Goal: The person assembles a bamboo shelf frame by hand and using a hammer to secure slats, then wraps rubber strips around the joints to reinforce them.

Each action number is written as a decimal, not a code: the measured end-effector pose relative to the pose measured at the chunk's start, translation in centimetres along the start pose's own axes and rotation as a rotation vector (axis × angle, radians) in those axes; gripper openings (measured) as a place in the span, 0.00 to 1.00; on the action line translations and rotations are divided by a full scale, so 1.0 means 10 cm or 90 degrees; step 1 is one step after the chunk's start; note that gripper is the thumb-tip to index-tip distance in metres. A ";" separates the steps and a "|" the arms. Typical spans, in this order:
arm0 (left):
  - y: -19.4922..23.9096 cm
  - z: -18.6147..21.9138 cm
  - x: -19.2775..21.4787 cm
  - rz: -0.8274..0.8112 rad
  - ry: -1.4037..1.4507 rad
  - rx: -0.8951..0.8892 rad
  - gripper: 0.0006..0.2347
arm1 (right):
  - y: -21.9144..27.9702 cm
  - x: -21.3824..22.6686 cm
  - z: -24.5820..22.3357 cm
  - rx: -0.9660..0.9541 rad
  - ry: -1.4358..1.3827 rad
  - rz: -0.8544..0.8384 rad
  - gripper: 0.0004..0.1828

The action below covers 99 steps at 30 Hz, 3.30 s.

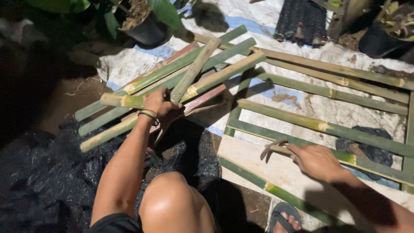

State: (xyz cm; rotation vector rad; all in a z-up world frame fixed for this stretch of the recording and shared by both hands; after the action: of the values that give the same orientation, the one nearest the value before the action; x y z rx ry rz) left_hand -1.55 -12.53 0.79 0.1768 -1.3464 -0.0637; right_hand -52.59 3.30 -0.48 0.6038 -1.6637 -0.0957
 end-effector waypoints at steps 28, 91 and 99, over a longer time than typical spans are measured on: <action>0.50 6.20 -1.69 0.019 -0.009 -0.485 0.32 | 1.45 -1.54 1.25 -0.183 -0.451 0.597 0.20; -1.36 2.25 -2.41 0.247 0.610 0.000 0.14 | 1.10 -1.16 5.30 -0.359 -0.430 0.788 0.19; -1.40 2.25 -2.46 0.254 0.672 -0.024 0.14 | 1.03 -1.08 5.30 -0.275 -0.496 0.857 0.20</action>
State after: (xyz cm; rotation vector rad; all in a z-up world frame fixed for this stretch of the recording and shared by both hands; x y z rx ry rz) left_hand -28.17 -24.71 -20.41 -0.0963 -0.3057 0.3063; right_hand -105.27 2.39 -16.58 -1.0630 -2.3682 0.3226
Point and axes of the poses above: each hand's wrist, its own y-axis away from the middle knuckle, its own x-axis out of the back of the hand, z = x × y, the point moved 8 cm from there along -y, towards the middle knuckle, and after that the axes turned 12 degrees about -y, right-handed, at the moved point
